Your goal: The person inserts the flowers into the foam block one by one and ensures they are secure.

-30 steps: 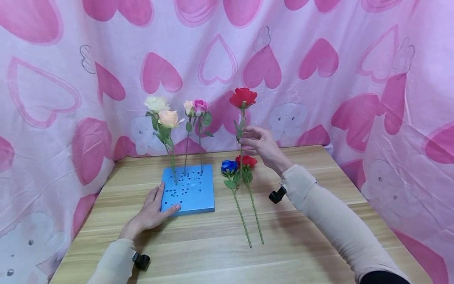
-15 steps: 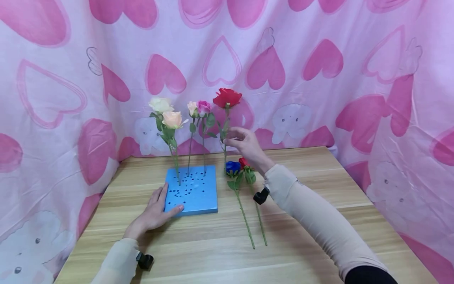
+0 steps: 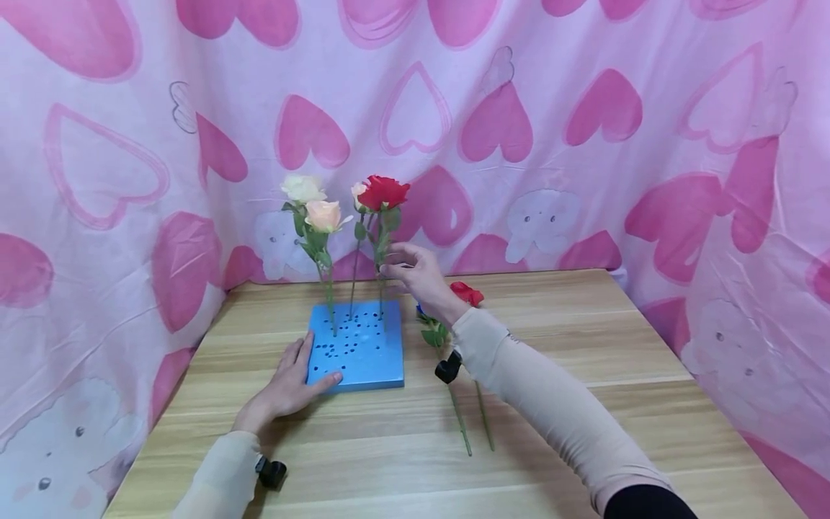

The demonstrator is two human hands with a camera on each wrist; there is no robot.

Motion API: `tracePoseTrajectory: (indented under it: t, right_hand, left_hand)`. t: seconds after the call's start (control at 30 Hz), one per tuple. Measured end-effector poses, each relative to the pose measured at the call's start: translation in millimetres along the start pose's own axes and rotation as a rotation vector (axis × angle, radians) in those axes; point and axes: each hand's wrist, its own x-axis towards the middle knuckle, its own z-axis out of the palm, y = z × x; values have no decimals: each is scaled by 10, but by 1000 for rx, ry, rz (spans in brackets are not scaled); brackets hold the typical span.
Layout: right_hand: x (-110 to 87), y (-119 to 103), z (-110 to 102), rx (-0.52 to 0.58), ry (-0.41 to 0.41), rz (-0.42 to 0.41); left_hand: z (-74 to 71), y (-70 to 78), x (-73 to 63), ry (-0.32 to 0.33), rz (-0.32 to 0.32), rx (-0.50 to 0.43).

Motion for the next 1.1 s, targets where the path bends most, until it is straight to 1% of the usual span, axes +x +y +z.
tracePoseTrajectory:
  t: [0.27, 0.5, 0.7, 0.87, 1.1]
  right_hand:
    - [127, 145, 214, 15, 7, -14]
    - [198, 297, 352, 6, 8, -66]
    - [217, 360, 400, 33, 0, -24]
    - [232, 393, 409, 3, -8, -22]
    - [265, 431, 440, 43, -16, -3]
  left_hand:
    - [-2, -1, -12, 7, 6, -5]
    - [5, 3, -6, 7, -4, -14]
    - [11, -10, 25, 11, -12, -12]
    - [9, -14, 33, 14, -11, -5]
    - [14, -21, 37, 14, -13, -1]
